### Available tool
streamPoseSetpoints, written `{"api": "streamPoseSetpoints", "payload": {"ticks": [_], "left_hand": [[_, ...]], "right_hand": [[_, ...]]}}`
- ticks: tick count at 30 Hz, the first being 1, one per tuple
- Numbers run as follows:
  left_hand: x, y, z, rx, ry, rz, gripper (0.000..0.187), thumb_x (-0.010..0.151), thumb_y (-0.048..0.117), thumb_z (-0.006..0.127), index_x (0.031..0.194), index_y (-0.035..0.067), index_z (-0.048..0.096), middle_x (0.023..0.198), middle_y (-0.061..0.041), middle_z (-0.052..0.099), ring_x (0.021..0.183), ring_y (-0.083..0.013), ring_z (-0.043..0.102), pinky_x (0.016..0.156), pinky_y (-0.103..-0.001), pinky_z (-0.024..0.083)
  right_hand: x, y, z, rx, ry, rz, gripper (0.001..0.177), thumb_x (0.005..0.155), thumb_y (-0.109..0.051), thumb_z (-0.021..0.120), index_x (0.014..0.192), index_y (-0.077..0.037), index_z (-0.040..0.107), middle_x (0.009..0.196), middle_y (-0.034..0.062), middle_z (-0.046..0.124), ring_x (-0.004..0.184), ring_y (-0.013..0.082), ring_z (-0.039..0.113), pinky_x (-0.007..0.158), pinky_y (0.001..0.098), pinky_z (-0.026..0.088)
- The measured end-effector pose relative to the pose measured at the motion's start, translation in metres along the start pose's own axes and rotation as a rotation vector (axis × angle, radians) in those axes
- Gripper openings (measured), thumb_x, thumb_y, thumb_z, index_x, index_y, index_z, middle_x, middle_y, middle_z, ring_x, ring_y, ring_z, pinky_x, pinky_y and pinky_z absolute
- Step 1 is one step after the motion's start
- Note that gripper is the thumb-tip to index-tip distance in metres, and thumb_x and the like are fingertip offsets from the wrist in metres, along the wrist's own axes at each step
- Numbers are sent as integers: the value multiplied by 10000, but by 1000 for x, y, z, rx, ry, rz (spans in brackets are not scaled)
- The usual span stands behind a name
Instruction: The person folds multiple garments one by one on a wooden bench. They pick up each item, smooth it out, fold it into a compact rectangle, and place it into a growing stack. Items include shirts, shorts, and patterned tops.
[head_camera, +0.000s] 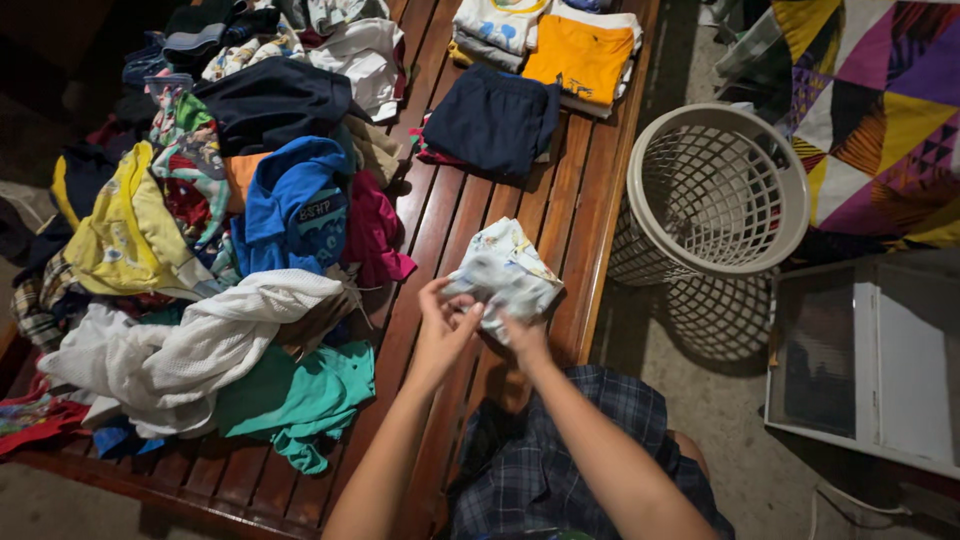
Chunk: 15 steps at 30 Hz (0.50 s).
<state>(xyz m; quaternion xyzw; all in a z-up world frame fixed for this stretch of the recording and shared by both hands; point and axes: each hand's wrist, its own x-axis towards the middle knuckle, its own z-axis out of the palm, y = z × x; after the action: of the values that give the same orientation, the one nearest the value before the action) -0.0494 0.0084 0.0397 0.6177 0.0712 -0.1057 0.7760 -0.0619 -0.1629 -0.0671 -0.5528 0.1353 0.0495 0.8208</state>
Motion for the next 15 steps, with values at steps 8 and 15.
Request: {"api": "streamPoseSetpoints", "payload": {"ticks": [8,15], "left_hand": [[47,-38,48,1131,-45,647,570,894,288,731,1417,141,558,1526,-199,469,1399,-489,408,1124,-582,364],[70,-99,50,1286,-97,380,745,867,599,604,1540,317,453,1672,-160,274,1492,-541,209,1142,-710,198]], "right_hand": [[40,-60,-27,-866,634,39,721,807,-309,857,1337,34,508,1294,221,592,1199,359,597,998,425,494],[27,-57,-27,-1662,236,-337,663,936,-550,607,1530,-317,426,1676,169,122,1512,504,148,1162,669,228]]}}
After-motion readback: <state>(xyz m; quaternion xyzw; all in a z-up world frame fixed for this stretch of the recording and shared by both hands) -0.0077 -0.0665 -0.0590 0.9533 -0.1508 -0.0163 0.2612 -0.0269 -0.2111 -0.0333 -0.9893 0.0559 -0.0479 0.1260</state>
